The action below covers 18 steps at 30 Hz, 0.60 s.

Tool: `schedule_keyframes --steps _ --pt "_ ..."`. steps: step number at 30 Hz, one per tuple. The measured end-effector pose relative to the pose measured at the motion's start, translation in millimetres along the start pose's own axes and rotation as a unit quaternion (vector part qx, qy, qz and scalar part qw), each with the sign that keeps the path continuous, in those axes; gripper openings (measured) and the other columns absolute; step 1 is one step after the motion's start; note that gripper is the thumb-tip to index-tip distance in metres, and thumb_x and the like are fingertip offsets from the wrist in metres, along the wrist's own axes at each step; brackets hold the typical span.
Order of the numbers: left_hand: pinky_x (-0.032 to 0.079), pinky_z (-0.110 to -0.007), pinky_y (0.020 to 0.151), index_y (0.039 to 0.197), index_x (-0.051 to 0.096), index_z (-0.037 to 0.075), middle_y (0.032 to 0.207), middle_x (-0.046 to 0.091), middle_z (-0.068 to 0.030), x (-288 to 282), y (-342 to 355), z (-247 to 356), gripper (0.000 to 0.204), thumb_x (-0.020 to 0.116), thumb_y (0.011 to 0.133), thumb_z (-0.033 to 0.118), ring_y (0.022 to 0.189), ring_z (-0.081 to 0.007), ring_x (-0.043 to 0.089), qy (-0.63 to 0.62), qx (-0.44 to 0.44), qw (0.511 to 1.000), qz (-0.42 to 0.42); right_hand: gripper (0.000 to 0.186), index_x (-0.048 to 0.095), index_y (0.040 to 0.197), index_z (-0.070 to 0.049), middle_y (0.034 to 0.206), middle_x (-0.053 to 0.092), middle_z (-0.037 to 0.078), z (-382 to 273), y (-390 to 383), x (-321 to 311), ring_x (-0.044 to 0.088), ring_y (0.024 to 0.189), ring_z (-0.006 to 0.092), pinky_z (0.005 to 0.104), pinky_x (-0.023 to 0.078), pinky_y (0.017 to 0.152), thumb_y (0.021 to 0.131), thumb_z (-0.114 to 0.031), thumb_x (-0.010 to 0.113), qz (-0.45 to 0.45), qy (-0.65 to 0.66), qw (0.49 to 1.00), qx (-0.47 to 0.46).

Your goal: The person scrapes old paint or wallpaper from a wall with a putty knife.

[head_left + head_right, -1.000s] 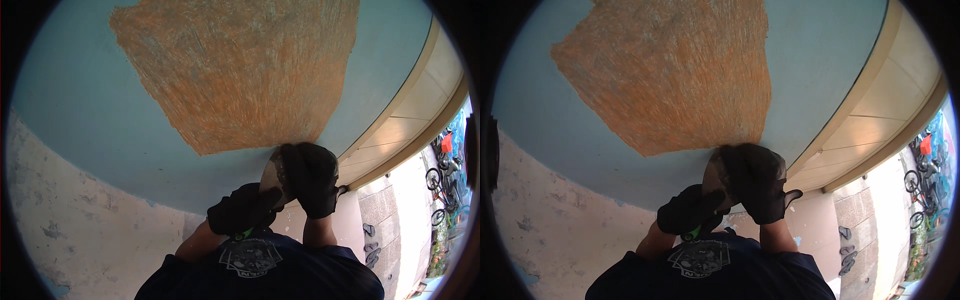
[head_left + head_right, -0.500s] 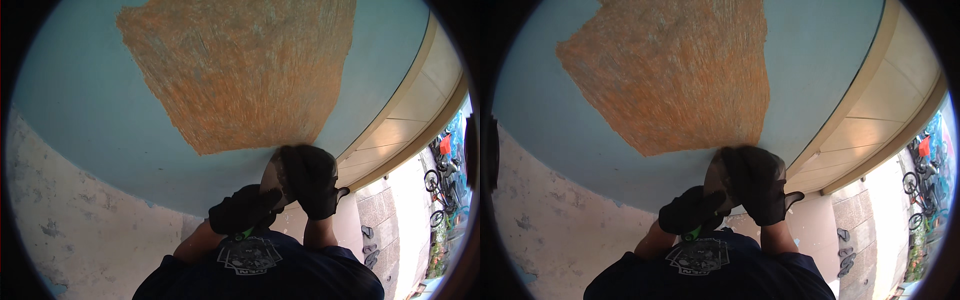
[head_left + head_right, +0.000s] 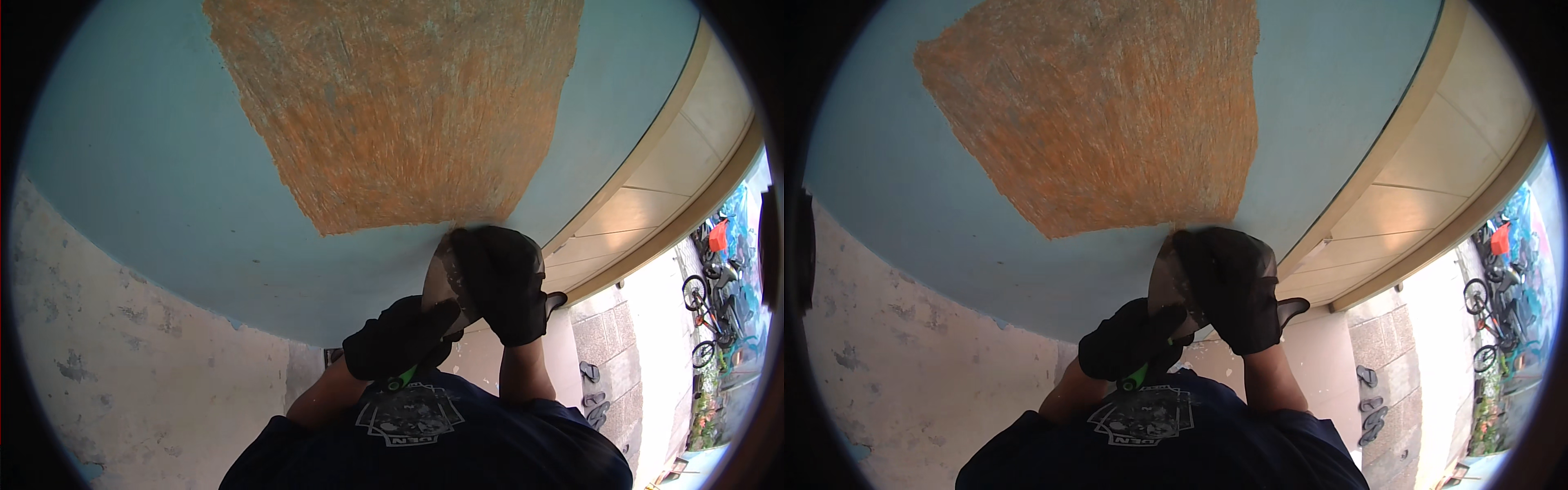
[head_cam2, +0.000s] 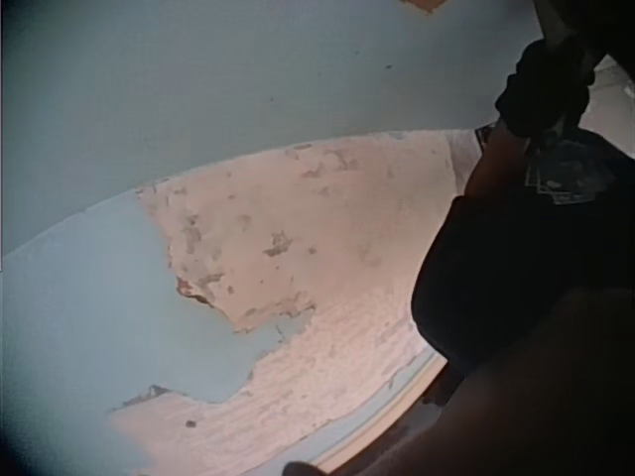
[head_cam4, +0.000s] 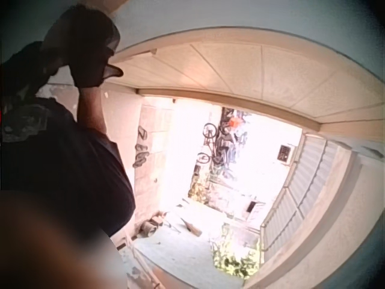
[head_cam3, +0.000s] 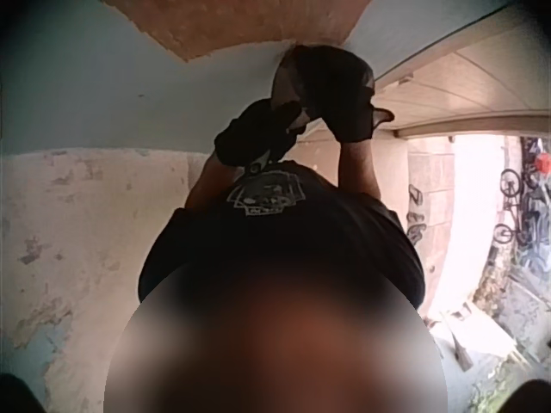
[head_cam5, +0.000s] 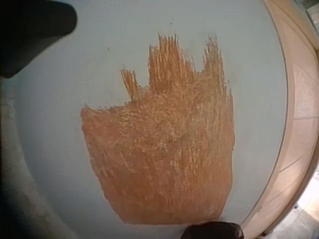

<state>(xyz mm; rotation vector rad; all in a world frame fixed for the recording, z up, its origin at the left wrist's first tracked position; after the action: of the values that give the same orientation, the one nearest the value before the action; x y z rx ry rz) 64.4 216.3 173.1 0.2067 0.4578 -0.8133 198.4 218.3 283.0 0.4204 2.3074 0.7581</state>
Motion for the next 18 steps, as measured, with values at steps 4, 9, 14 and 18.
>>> schedule_keyframes --steps 4,9,14,18 --pt "0.056 -0.034 0.063 0.126 0.059 0.006 0.093 0.066 -0.0161 -2.6 2.0 -5.1 0.053 0.073 0.079 0.025 0.075 -0.0296 0.067 0.04 0.122 0.983 0.128 0.009 0.07 0.088 0.0 0.074 0.066 0.013 1.9 4.5 6.2 0.064 0.064 0.0278 0.0348 0.049 0.06 0.084 -0.007 0.067 -0.032 0.01 0.999 -0.004" --pt "0.052 -0.03 0.055 0.125 0.059 0.006 0.091 0.067 -0.0119 -5.4 -18.6 20.6 0.049 0.07 0.081 0.024 0.066 -0.0201 0.065 0.377 0.291 0.815 0.329 0.008 0.068 0.084 0.001 0.067 0.063 0.012 -3.6 1.3 5.6 0.063 0.06 0.0251 0.034 0.048 0.057 0.086 -0.006 0.065 0.025 -0.056 0.995 -0.073" --pt "0.05 -0.027 0.051 0.124 0.062 0.008 0.09 0.067 -0.01 -0.6 -22.7 14.3 0.048 0.069 0.082 0.03 0.063 -0.016 0.064 0.403 0.333 0.779 0.347 0.009 0.069 0.087 0.001 0.068 0.063 0.014 -15.2 14.4 -1.5 0.063 0.061 0.0276 0.0346 0.048 0.055 0.084 -0.007 0.068 0.017 -0.071 0.995 -0.067" --pt "0.049 -0.027 0.049 0.124 0.063 0.011 0.089 0.067 -0.0076 -11.0 -20.8 27.2 0.048 0.068 0.082 0.034 0.062 -0.0151 0.064 0.471 0.295 0.738 0.383 0.009 0.069 0.085 0.001 0.067 0.062 0.014 -12.6 11.7 2.5 0.063 0.059 0.0275 0.0348 0.048 0.055 0.083 -0.007 0.069 0.019 -0.064 0.995 -0.07"
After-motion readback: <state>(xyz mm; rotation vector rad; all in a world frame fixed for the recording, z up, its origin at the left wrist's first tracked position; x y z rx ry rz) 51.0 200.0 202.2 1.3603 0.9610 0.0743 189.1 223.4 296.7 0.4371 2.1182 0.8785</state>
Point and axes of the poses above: each hand's wrist, its own y-axis towards the middle knuckle, its own x-axis out of the palm, z = x × y, the point moved 7 cm from there along y, towards the middle knuckle
